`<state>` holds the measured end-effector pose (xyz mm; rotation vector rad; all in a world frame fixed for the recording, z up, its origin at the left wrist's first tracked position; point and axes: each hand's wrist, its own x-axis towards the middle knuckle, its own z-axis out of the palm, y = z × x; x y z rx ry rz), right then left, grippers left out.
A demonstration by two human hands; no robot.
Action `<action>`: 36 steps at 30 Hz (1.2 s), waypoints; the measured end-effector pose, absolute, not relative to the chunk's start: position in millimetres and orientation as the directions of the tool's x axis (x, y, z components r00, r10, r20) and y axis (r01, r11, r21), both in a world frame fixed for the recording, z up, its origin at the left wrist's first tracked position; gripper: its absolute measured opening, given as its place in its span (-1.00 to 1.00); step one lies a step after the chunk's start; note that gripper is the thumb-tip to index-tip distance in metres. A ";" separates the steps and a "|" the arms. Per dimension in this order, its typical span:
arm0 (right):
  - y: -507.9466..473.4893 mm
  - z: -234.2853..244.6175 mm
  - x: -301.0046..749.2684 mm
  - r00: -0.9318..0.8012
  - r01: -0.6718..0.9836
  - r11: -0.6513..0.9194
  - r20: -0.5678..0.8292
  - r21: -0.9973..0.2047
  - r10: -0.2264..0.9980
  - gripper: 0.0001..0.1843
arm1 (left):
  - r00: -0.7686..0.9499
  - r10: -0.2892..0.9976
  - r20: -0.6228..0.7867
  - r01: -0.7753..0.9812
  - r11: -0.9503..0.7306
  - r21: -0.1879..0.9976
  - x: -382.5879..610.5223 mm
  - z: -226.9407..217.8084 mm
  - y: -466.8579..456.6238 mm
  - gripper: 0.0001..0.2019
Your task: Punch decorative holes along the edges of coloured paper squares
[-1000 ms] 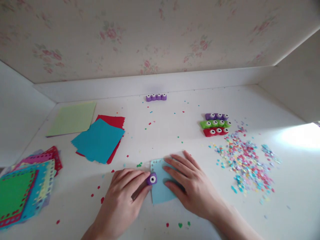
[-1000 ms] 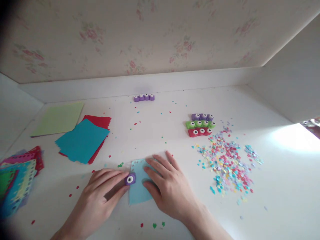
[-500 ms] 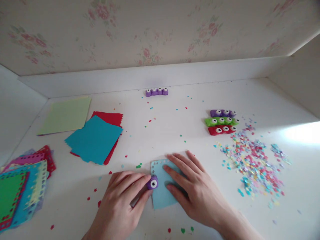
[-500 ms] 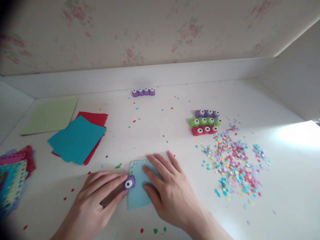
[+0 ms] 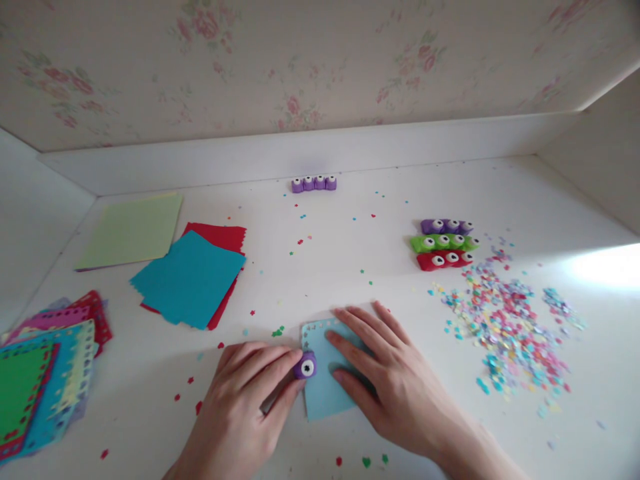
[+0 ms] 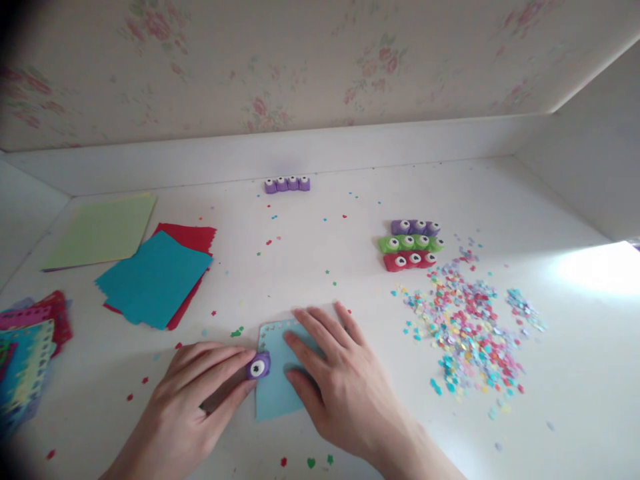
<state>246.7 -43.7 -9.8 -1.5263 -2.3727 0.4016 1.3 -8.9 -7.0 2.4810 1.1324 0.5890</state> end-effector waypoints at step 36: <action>-54.5 -7.0 243.4 -0.348 0.817 0.390 0.176 -0.425 0.921 -0.57 | 0.412 0.881 -0.232 0.843 -0.271 0.465 39.3 23.2 -3.6 -0.77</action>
